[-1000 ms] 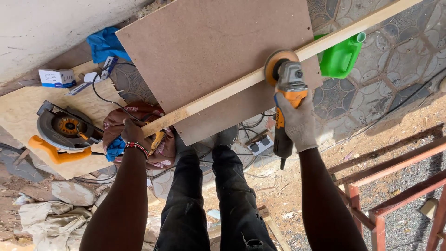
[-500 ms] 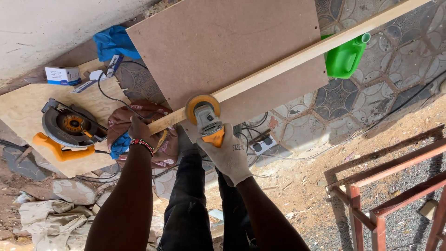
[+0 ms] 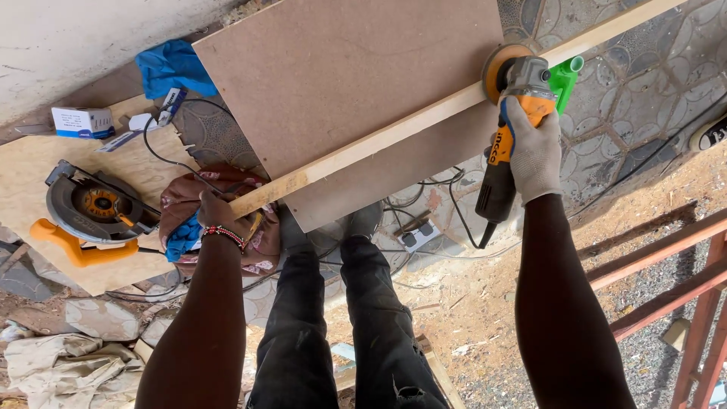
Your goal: Sanding a long wooden strip using an angle grinder with a sanding disc attachment in an outdoor workshop.
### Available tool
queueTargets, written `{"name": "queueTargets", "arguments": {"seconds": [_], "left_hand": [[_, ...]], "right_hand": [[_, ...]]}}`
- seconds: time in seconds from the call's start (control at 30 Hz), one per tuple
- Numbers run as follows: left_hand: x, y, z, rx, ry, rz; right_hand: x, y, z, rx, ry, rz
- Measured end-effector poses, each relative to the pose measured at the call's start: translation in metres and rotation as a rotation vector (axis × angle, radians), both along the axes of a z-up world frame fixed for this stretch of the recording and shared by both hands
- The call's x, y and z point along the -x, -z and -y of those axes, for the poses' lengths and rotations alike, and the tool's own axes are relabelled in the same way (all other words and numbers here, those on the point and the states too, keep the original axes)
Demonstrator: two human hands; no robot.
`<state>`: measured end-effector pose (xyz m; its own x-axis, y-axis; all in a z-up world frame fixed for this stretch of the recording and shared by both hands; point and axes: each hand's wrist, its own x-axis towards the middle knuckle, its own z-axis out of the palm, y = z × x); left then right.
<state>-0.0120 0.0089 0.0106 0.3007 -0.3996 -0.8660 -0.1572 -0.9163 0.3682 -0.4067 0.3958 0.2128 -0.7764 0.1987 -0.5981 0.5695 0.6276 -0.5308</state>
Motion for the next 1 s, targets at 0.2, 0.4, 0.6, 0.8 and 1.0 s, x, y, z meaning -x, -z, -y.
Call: {"name": "queueTargets", "arguments": {"seconds": [0.2,0.4,0.6,0.8,1.0], "left_hand": [[0.022,-0.044,-0.007,0.053,0.361,0.133],[0.000,-0.010,-0.005,0.024,-0.004,-0.031],[0.000,-0.003,-0.003,0.023,0.005,0.004],[0.025,-0.044,-0.008,0.049,0.213,0.143],[-0.003,0.002,-0.001,0.026,0.189,0.097]], "right_hand": [[-0.102,-0.066,0.119,-0.111,-0.270,0.345],[-0.190,-0.055,0.158,-0.009,-0.605,0.504],[-0.176,-0.055,0.135,-0.038,-0.616,0.485],[-0.081,0.002,0.041,-0.010,-0.176,0.193],[0.025,0.022,-0.054,0.071,0.018,-0.108]]}}
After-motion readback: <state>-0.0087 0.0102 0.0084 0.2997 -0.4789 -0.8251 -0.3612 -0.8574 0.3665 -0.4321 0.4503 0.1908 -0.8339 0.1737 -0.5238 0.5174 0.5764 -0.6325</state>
